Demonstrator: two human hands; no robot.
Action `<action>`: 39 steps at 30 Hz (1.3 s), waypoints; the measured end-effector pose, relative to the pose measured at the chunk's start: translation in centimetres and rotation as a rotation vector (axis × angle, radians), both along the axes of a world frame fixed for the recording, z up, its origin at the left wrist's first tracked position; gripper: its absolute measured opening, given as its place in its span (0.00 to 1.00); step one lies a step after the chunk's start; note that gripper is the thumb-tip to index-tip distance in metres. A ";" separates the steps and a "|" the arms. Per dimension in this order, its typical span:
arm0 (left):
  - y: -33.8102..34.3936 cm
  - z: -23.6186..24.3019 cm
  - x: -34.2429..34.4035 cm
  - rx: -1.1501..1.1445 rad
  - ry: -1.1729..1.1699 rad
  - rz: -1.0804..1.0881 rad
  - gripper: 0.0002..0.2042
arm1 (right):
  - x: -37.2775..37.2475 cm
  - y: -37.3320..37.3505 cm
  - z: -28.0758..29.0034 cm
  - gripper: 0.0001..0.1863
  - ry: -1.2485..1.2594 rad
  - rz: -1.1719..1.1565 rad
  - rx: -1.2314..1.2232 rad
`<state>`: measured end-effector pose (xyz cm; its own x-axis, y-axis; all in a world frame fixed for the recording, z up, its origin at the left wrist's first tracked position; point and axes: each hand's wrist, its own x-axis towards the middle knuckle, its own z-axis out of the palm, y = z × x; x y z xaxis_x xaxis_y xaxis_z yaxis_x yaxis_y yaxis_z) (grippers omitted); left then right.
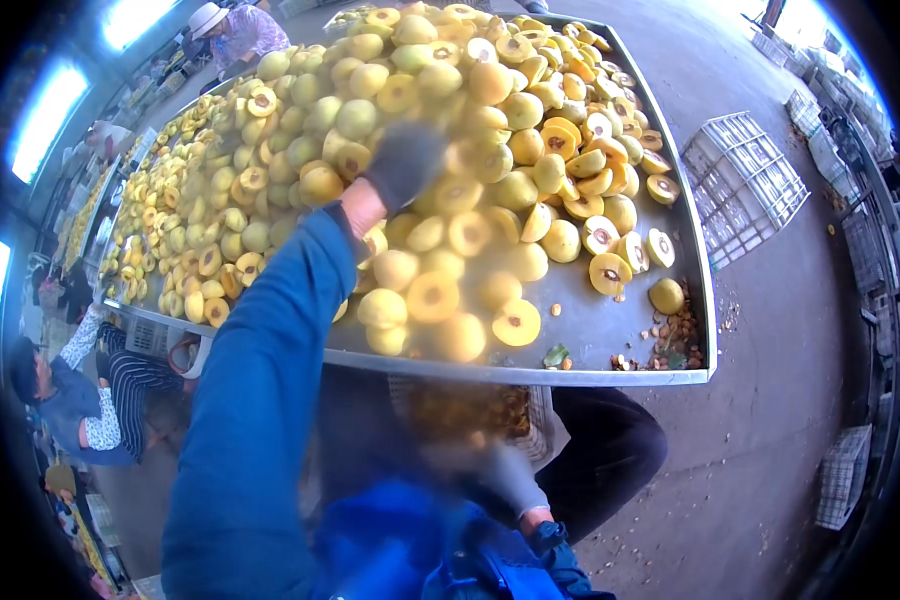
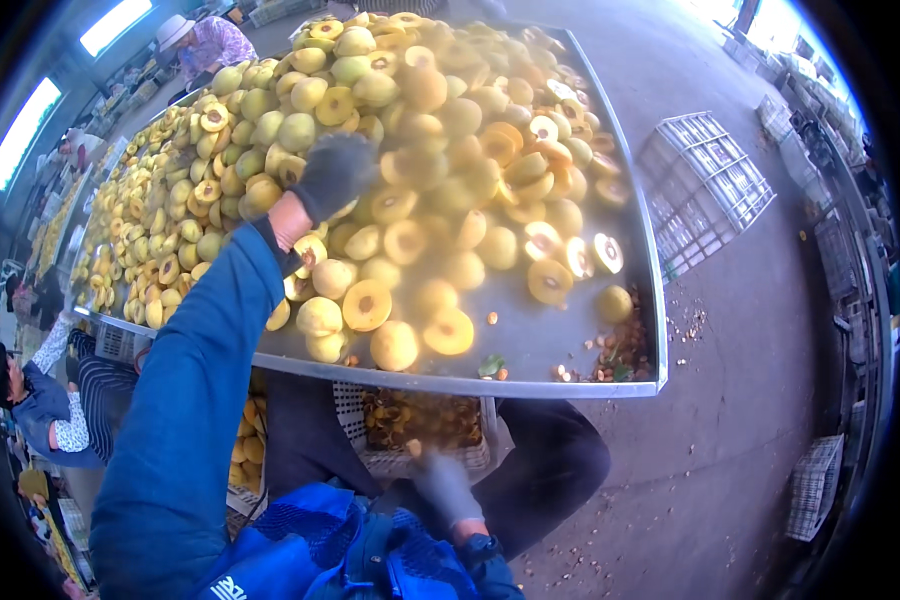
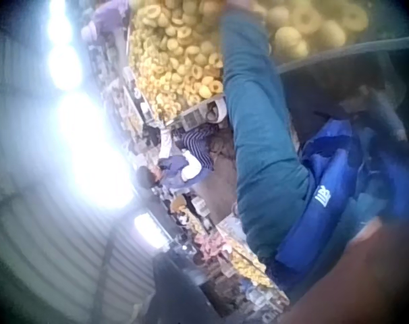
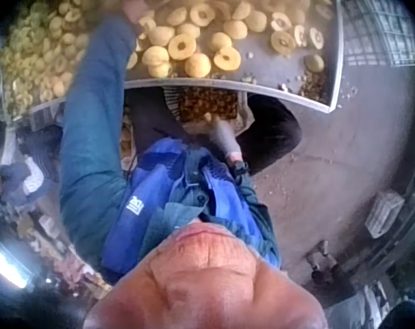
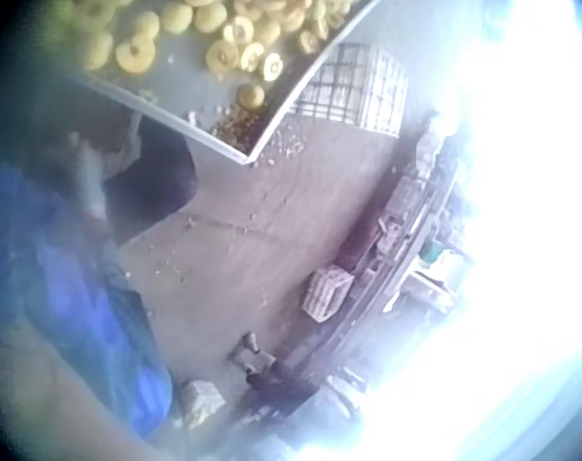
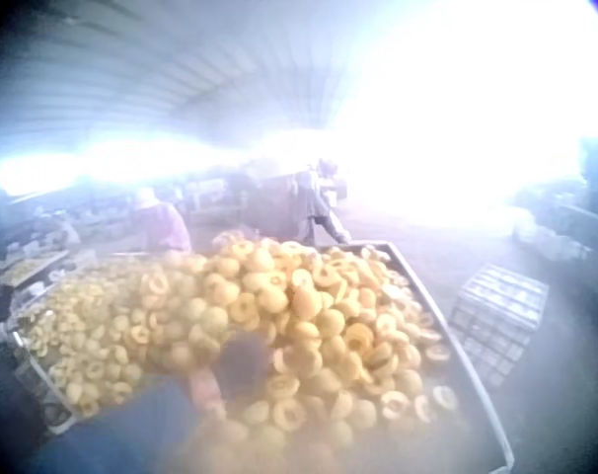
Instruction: The person removes pits from apricots using a tool, placing the pitted fruit into a white crate and the pits into a separate container. They repeatedly reach for whole apricots from a metal tray and pit them one by one.
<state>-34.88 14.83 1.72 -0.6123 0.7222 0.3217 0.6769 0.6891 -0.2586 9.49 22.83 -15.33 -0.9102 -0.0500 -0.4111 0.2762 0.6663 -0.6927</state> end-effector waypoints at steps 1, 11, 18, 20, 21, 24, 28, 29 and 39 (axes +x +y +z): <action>0.7 -0.9 0.1 0.062 -0.107 0.019 0.18 | 0.0 0.0 0.6 0.16 0.030 0.003 -0.004; 3.2 -6.4 -1.4 0.612 -0.284 -0.035 0.22 | 0.0 -0.4 -2.1 0.18 0.156 -0.095 -0.103; -1.1 -3.1 5.9 0.952 -0.487 -0.155 0.22 | -1.3 0.8 4.5 0.16 0.264 -0.302 -0.193; -2.7 -0.9 11.7 0.937 -0.731 -0.182 0.23 | -3.3 1.4 7.4 0.14 0.453 -0.481 -0.337; -3.5 -0.1 14.6 0.924 -0.870 -0.180 0.22 | -4.8 1.5 10.1 0.12 0.350 -0.622 -0.565; -5.1 0.9 22.9 0.855 -0.864 -0.248 0.21 | -8.9 0.3 12.5 0.13 0.735 -0.724 -0.653; -4.8 -0.4 28.5 1.073 -0.780 -0.298 0.23 | -8.2 -1.7 17.3 0.10 0.345 -0.689 -1.033; -5.0 0.2 29.7 1.228 -0.797 -0.257 0.21 | -7.8 -2.5 17.7 0.12 0.356 -0.653 -0.976; -6.7 2.7 32.5 1.670 -1.165 -0.247 0.26 | -4.7 -4.3 16.1 0.20 0.843 0.034 0.851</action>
